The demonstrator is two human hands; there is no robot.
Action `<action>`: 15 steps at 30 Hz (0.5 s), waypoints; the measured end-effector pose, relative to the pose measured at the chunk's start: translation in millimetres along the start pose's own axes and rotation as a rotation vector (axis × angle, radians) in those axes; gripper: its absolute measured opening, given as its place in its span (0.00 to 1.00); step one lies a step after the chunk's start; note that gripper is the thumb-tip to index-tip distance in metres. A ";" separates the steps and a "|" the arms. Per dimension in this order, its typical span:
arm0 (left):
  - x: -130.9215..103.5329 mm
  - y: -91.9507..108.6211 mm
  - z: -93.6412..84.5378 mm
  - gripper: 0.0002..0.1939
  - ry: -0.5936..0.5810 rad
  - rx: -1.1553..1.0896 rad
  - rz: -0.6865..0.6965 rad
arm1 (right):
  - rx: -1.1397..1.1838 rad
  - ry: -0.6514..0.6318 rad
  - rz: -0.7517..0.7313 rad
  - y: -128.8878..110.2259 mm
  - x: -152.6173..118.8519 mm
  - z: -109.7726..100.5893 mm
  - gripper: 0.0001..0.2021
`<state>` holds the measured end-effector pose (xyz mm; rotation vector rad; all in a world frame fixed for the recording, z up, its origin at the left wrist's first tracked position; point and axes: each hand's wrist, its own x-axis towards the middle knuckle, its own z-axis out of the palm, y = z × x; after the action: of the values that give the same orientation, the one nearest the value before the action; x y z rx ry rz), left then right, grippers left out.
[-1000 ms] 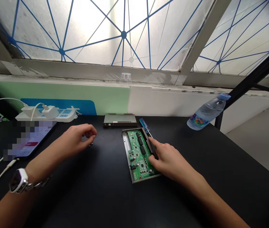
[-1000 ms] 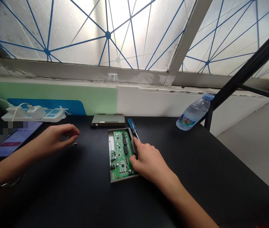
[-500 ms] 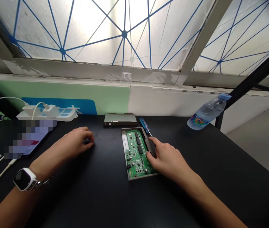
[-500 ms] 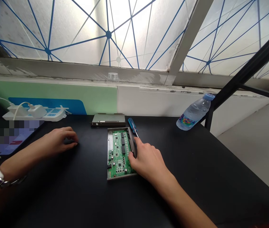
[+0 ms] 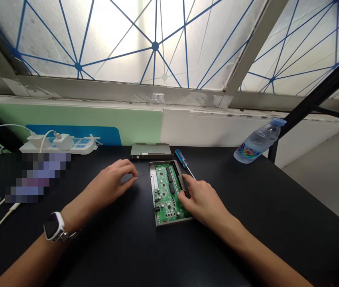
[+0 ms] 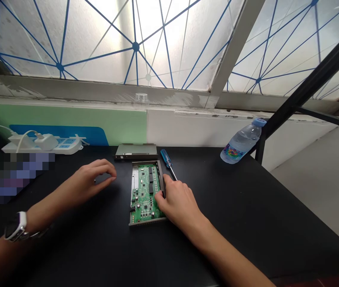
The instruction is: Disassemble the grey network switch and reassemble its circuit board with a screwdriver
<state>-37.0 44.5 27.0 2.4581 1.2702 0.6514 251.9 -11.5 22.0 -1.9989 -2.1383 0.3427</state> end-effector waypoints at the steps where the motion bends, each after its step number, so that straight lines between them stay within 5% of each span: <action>1: 1.4 5.1 3.0 0.08 0.007 -0.024 0.015 | 0.004 -0.003 0.005 -2.4 0.3 -0.3 0.10; 9: 23.6 18.5 28.2 0.06 0.108 -0.179 0.096 | 0.022 0.002 -0.017 -17.8 6.4 2.2 0.02; 15: 51.9 26.5 54.0 0.05 0.175 -0.248 0.156 | 0.167 -0.018 -0.061 -17.7 12.9 0.6 0.15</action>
<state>35.5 69.2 6.3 2.3495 0.9910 1.0189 233.9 0.3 26.5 -1.8422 -2.1000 0.5125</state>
